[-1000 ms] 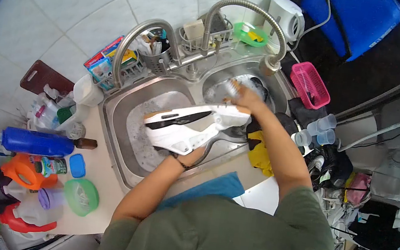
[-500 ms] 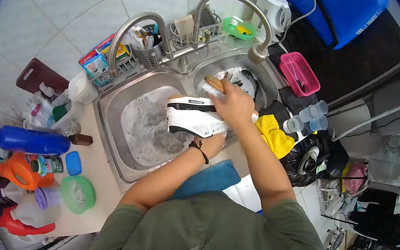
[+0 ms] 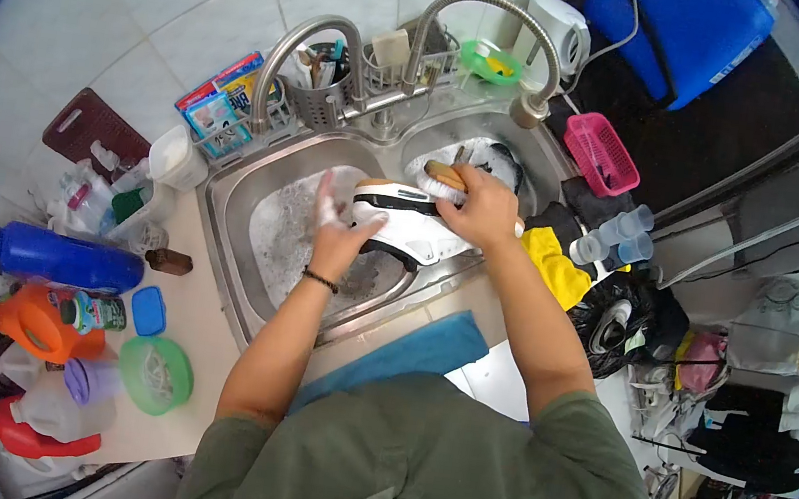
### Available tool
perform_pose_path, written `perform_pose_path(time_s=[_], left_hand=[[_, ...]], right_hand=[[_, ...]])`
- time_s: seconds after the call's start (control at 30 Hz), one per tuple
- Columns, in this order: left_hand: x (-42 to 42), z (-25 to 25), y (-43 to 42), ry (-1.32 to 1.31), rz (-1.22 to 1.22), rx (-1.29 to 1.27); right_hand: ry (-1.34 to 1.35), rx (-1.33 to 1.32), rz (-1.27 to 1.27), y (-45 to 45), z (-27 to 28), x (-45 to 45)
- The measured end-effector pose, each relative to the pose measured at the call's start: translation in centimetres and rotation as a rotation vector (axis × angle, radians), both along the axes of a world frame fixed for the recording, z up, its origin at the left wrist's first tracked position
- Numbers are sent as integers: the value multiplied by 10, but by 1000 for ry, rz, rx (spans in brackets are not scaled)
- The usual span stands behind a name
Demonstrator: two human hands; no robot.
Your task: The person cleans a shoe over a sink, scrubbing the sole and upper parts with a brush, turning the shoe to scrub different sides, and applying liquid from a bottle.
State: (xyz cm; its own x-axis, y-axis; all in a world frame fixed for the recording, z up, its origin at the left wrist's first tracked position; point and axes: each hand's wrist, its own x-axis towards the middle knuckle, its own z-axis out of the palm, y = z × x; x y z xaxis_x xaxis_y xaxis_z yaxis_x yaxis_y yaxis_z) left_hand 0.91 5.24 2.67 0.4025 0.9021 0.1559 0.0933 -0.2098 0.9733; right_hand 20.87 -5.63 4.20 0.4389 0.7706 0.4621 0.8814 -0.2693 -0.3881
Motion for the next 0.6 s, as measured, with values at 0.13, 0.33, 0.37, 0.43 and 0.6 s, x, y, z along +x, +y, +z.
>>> perform_pose_path(time_s=[0.13,0.33,0.37,0.43,0.6], left_hand=[[14,-12,35,-46,-326,-1052],[-10,-14,-4,-372,-243,-683],[-15,-27,-8,-345,-221,-445],[-28,-49,-9,-217,-193,-129],[-36,-27,-34,-187,-167,-293]], right_hand=[[12,95,145,-10,-3,14],[445,88,-272,-40,37,32],[543,81,-352,-45,35,40],[555,235,-391,-47,15,59],[493,-210,-487,-33,37,9]])
